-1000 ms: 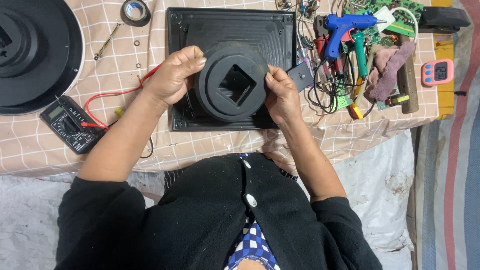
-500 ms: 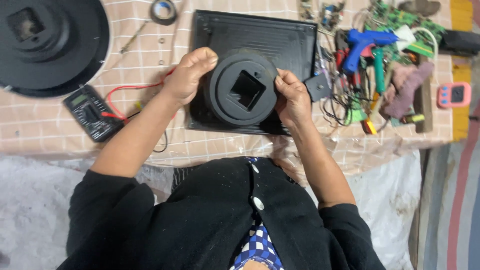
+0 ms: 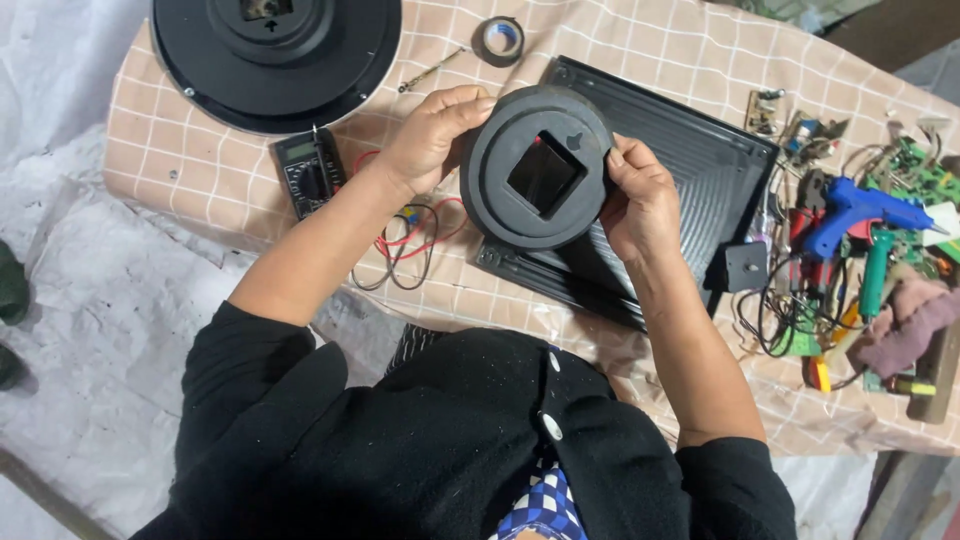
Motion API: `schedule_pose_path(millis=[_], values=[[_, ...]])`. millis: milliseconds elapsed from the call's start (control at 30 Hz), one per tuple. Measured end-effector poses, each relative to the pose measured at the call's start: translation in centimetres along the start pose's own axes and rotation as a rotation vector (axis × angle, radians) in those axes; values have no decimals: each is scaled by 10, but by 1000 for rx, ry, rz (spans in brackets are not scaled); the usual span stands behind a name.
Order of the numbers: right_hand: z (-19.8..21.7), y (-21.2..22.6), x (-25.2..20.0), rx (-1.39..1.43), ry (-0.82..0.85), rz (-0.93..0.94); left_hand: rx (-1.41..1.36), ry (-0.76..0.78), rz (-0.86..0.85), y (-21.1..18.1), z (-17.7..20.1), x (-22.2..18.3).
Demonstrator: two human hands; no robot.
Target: Inspecting a plastic housing and using a digital multimeter to test the electrical terminals of a component on a repair bench.
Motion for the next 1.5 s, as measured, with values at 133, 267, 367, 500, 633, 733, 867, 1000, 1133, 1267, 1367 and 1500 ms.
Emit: schedule_pose_path(millis=[133,267,367,500,633,733,867,1000,1133,1267,1367,1500], values=[[-21,3,11,-14,-6,-24,-51,-97,-44,-7,11,-4],[-31,1,19,2,-26,-26,125,-164,-143,-12,12,-9],[-30,-1,23,16,-41,-19,147,-187,-136,-5,15,-15],[-29,0,17,-14,-28,-11,53,-224,-112,7,21,-21],[-9,15,-6,-222,90,18,-61,-257,-53,-7,40,-23],[24,31,-31,-238,86,81,-71,-452,-230,-29,86,-20],[77,45,-75,-399,-80,216,-196,-634,-506,-83,176,-29],[131,39,-117,-394,-242,307,-462,-912,-534,-109,270,-39],[157,24,-145,-443,-409,328,-572,-1051,-533,-112,258,-46],[173,9,-162,-459,-516,373,-292,-1335,-418,-116,189,-56],[188,-1,-171,-518,-574,426,41,-1461,-334,-112,230,-62],[191,-2,-177,-650,-598,527,558,-1346,-266,-104,296,-71]])
Point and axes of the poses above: each hand's wrist, its own x-axis towards the middle knuckle, its own z-axis out of the back of the hand, y = z × x, the point moved 1 cm from there along x, towards the middle knuckle, and after that the axes turned 8 degrees about -x, right-handed, at the moved point
